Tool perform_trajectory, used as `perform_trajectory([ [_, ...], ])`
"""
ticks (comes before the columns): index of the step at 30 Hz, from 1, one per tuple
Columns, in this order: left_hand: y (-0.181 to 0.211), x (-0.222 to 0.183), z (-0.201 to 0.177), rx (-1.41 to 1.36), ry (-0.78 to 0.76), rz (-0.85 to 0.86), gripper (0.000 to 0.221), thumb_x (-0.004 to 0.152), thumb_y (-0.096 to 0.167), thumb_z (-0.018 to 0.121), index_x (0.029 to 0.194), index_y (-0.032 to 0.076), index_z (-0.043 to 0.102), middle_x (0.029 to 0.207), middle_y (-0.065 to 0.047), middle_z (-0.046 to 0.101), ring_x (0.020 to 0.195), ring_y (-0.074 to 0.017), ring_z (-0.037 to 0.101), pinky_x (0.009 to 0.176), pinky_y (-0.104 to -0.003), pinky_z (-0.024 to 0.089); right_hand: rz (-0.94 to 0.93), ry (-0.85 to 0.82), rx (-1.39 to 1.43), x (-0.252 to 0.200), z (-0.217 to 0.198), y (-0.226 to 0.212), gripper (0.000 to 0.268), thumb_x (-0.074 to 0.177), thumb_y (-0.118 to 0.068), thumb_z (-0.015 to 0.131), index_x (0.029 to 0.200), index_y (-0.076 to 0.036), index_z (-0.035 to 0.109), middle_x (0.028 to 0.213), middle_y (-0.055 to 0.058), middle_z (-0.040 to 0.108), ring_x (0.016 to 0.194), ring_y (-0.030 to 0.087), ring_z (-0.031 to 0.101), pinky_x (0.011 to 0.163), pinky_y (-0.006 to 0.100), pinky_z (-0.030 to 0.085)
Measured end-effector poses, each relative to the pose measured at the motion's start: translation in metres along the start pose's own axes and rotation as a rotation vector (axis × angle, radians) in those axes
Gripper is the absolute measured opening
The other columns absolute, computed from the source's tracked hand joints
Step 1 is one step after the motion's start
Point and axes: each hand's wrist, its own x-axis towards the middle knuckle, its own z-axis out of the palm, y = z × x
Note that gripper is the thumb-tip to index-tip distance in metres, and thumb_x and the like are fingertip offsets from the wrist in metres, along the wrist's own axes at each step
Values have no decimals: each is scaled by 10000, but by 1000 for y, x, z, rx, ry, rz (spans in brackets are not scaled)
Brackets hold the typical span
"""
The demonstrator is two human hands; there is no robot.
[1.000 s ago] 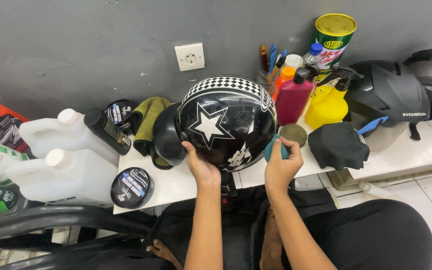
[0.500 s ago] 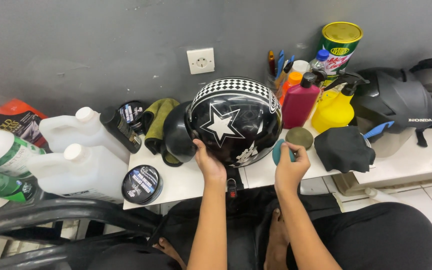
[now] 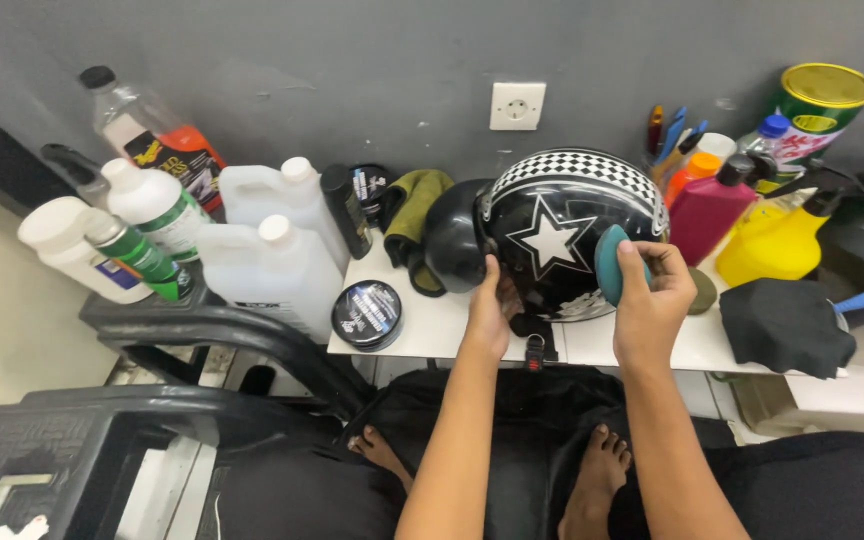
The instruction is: The person applies polish to a black motorcycle helmet with a checkered pattern using a blue sponge, rubbing it in circular motions across the surface. The person rotates the helmet to cover different areas and finishes by wiping the helmet with a green cloth.
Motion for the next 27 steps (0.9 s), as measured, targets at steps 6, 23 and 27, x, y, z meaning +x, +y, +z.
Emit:
perform_trajectory([
  [6,1,23,-65,115,-131,-86,762,930,477,748,1463,1,482,1414,-201,528,1368,-346,478,1156,-477,366,29,-271,-27,-14,46,-38,172,999,-189,779,1006,-45,684,869,43,658,834,86,593,727,262,476],
  [23,89,-22,-154,258,36,335,632,1007,557,501,1339,33,620,1027,-135,674,833,-226,678,687,-267,545,-192,-879,-232,-58,178,15,227,858,-217,835,965,-65,706,899,131,698,894,317,700,848,434,524],
  [27,107,-37,-163,451,348,325,339,1019,287,544,1269,104,685,1138,-95,668,949,-197,638,765,-311,528,-261,-1095,-127,-80,202,31,298,802,-184,839,1028,-57,691,972,146,676,937,343,683,873,476,522],
])
